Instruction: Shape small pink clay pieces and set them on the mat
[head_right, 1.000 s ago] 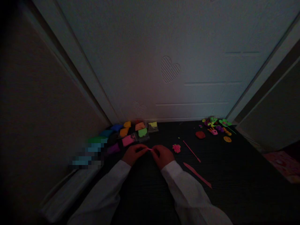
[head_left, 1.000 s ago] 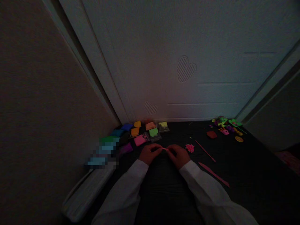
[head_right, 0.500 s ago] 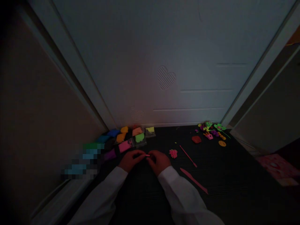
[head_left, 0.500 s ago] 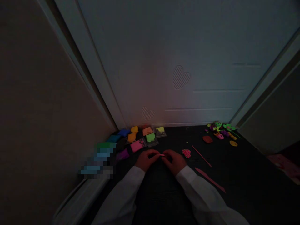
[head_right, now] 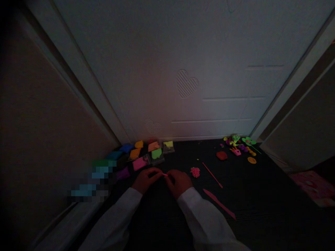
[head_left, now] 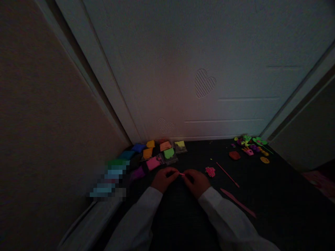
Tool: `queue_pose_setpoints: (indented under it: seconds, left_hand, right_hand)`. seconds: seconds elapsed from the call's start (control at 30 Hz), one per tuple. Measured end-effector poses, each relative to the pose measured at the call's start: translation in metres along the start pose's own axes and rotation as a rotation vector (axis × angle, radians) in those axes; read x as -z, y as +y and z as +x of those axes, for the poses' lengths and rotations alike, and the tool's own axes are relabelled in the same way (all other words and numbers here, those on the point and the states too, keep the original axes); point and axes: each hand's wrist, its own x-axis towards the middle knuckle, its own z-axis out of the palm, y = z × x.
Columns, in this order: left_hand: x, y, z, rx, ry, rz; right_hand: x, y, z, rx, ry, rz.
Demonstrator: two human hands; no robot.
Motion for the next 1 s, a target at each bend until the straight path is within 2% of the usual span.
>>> queue_pose_setpoints:
  seconds: [0.13,0.33,0.6,1.0]
  left_hand:
    - [-0.0012,-0.0028,0.0005,0.014,0.003,-0.034]
    - [0.0014,0.0007,-0.0001,-0.026,-0.053,0.026]
    - [0.0015,0.0022,-0.0009,-0.011,-0.029,0.029]
    - [0.0011,0.0002,-0.0004,-0.025,-0.036,0.031]
  right_hand:
    - [0.0008,-0.0023,-0.0002,-0.01,-0.001,-0.015]
    - [-0.0002,-0.0043,0.0005,-0.036,-0.003,-0.022]
    - [-0.0022,-0.002,0.0004,-0.089,0.024,0.066]
    - [-0.0003,-0.0036,0.0009,-0.066,0.002,0.075]
